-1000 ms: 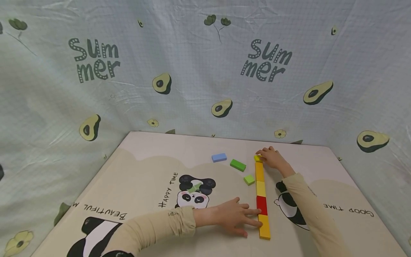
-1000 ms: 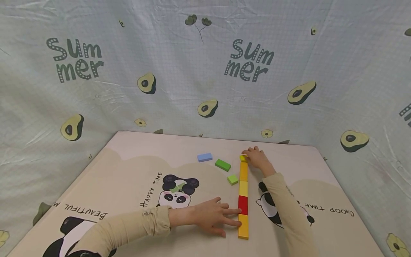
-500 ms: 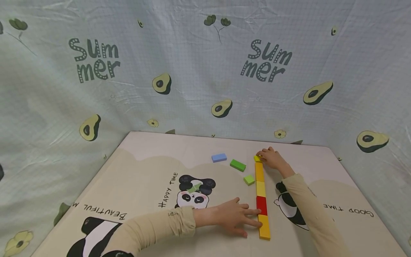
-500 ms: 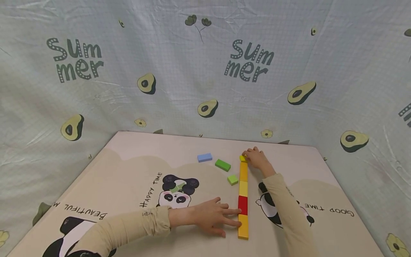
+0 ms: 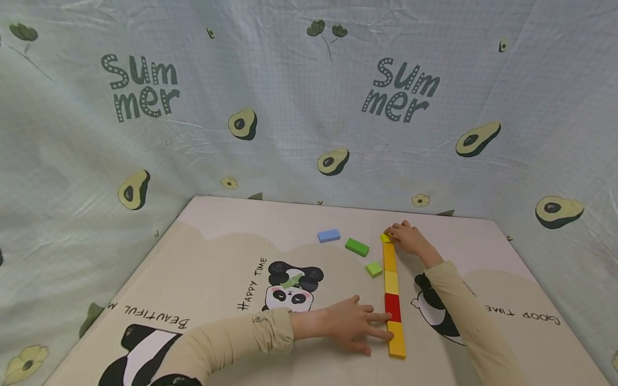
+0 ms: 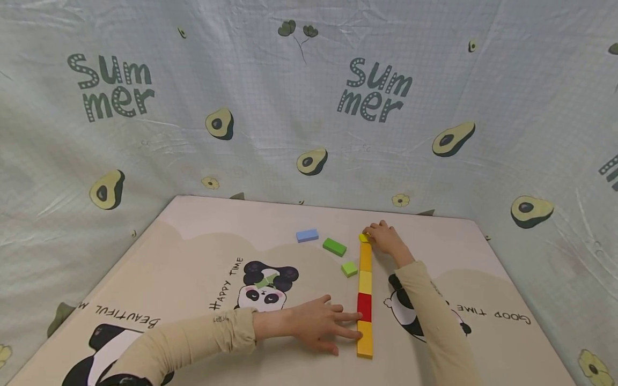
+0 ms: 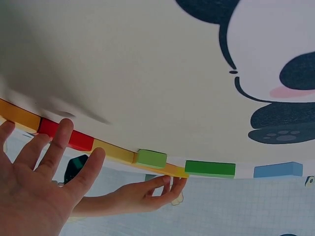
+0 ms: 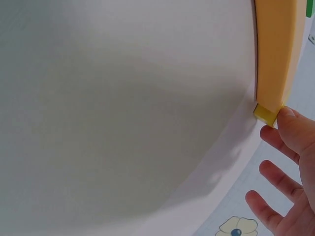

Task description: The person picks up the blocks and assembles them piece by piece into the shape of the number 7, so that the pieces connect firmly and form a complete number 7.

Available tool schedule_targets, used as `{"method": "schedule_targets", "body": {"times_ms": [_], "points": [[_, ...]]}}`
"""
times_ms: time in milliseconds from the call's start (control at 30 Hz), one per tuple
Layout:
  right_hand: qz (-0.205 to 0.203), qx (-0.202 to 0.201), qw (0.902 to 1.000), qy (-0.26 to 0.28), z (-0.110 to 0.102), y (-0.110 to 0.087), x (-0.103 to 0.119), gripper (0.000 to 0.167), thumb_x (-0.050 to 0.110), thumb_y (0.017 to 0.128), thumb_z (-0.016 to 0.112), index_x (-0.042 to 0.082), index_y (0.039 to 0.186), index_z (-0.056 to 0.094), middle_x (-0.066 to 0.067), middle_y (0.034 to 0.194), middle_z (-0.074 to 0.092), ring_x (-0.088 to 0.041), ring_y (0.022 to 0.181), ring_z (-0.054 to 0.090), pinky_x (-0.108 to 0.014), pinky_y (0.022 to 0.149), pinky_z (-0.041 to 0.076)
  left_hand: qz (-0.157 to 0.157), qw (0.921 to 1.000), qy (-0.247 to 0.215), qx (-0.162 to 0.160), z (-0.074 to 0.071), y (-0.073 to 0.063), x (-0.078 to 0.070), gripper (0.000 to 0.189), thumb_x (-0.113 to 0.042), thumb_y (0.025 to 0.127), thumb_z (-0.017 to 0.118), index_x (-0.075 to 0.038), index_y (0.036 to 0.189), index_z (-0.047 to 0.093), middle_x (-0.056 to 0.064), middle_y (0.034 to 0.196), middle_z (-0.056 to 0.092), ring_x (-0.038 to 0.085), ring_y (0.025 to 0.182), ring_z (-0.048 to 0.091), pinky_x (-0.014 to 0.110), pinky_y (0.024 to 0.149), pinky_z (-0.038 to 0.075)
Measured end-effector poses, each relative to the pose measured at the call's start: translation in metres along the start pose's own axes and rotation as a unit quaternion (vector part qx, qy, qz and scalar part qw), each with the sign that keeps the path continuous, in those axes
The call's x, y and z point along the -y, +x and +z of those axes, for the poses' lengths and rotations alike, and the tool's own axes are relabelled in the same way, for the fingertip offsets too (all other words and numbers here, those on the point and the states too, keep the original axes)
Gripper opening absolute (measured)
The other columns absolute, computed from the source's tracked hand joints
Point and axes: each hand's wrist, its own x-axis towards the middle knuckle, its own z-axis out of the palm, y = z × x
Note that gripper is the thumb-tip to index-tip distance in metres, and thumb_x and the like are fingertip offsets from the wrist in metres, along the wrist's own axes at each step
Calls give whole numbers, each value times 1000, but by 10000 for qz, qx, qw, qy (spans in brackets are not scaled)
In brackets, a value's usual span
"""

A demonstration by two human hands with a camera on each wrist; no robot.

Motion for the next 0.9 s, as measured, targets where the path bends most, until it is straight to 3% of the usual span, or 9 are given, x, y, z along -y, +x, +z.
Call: {"method": "schedule_targets", "body": {"times_ms": [900], "points": [[136,7,9999,8,-1,-3,4,24,11,87,55,6,109,60,-12,103,60,-29,90,47,-49,75,43,9,10000,43,26,0,0,0,56,-51,88,43,-37,139,26,-6,147,27,10,117,43,38,98,38]]}}
